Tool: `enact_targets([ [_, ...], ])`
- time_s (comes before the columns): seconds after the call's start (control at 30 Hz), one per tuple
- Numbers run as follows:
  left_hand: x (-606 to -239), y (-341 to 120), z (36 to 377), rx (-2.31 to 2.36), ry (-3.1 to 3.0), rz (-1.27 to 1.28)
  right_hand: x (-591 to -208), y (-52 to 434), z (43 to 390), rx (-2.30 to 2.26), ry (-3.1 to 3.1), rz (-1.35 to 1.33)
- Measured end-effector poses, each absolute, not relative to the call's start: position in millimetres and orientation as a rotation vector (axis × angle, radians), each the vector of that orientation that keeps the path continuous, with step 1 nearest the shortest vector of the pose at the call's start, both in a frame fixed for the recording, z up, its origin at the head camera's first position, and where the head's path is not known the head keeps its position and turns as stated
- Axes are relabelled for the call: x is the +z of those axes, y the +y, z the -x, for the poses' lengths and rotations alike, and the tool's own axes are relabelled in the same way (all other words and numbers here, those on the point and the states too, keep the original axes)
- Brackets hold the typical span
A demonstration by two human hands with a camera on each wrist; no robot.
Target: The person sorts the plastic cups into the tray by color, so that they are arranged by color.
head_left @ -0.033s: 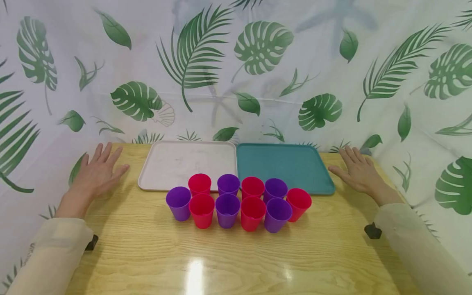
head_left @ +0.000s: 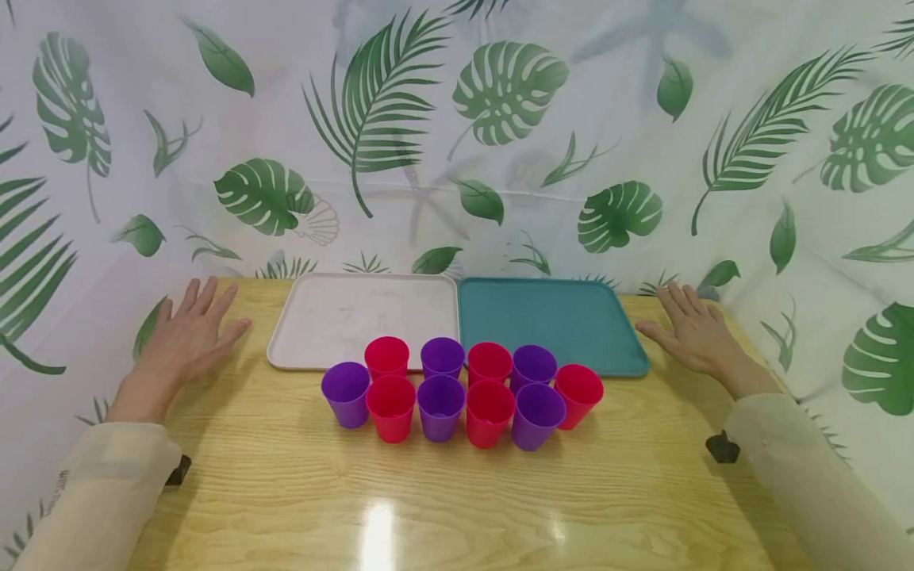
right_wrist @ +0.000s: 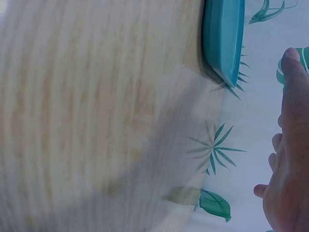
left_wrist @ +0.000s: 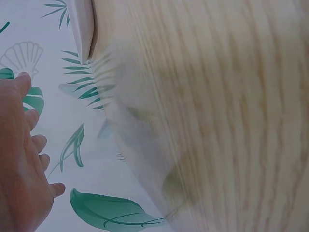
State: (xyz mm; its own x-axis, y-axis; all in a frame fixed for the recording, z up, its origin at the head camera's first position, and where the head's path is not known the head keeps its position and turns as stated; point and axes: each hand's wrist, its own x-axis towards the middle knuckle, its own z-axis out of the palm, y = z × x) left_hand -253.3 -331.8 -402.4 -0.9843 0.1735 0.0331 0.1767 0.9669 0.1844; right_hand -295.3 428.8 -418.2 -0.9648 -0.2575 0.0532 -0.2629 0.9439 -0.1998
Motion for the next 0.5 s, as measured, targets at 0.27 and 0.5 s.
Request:
enact_targets([
  [0.27,-404,-332,254,-0.313,-3.083,0.294,-421,430,288,0.339,-3.065,-0.41],
  [0.5,-398,-326,254,-0.304,-3.077,0.311,-418,423,283,0.394,-2.998,-0.464],
])
